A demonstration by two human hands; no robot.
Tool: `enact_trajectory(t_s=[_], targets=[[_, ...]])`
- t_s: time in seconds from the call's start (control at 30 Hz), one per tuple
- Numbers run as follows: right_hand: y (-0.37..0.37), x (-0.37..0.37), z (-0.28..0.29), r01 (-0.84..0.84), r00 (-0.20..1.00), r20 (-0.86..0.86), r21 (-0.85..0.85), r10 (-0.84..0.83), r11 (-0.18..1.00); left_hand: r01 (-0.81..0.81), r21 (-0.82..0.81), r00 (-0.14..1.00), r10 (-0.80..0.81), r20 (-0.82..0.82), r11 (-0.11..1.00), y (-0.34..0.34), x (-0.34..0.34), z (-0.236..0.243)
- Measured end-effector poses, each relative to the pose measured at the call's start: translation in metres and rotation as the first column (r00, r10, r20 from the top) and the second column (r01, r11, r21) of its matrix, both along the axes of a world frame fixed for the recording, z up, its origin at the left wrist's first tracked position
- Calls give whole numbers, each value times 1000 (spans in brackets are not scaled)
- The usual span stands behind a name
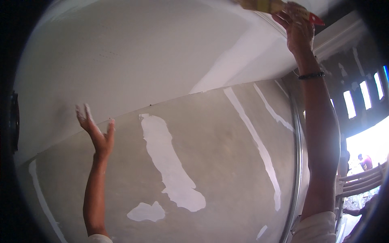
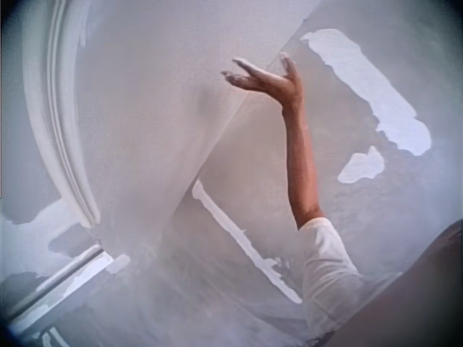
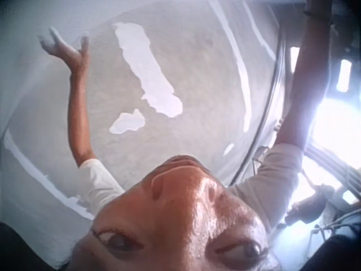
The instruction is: The person applies plaster to a section of ceiling molding using a putty knife and then smooths the surface with a brush.
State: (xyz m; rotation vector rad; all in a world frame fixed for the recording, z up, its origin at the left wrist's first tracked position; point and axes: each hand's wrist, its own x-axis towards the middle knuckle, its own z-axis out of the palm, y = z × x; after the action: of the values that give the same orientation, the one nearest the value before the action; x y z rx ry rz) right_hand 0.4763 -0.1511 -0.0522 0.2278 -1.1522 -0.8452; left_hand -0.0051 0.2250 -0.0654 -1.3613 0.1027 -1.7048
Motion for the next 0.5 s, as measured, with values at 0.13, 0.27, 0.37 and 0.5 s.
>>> enact_trajectory(t_s=[0.13, 0.27, 0.37, 0.5], targets=[[2, 67, -24, -44, 929, -366, 17, 47, 999, -161, -220, 976, 122, -181, 962, 50, 30, -49], [-6, 79, -53, -10, 874, -479, 136, 75, 991, -321, -467, 933, 189, -307, 824, 96, 53, -93], [-7, 25, -70, 245, 962, 108, 76, -252, 967, -384, -591, 920, 243, -307, 709, 135, 50, -120], [-10, -34, -70, 997, 63, -405, 64, -912, 40, -473, -596, 881, 369, -297, 649, 158, 59, -135]])
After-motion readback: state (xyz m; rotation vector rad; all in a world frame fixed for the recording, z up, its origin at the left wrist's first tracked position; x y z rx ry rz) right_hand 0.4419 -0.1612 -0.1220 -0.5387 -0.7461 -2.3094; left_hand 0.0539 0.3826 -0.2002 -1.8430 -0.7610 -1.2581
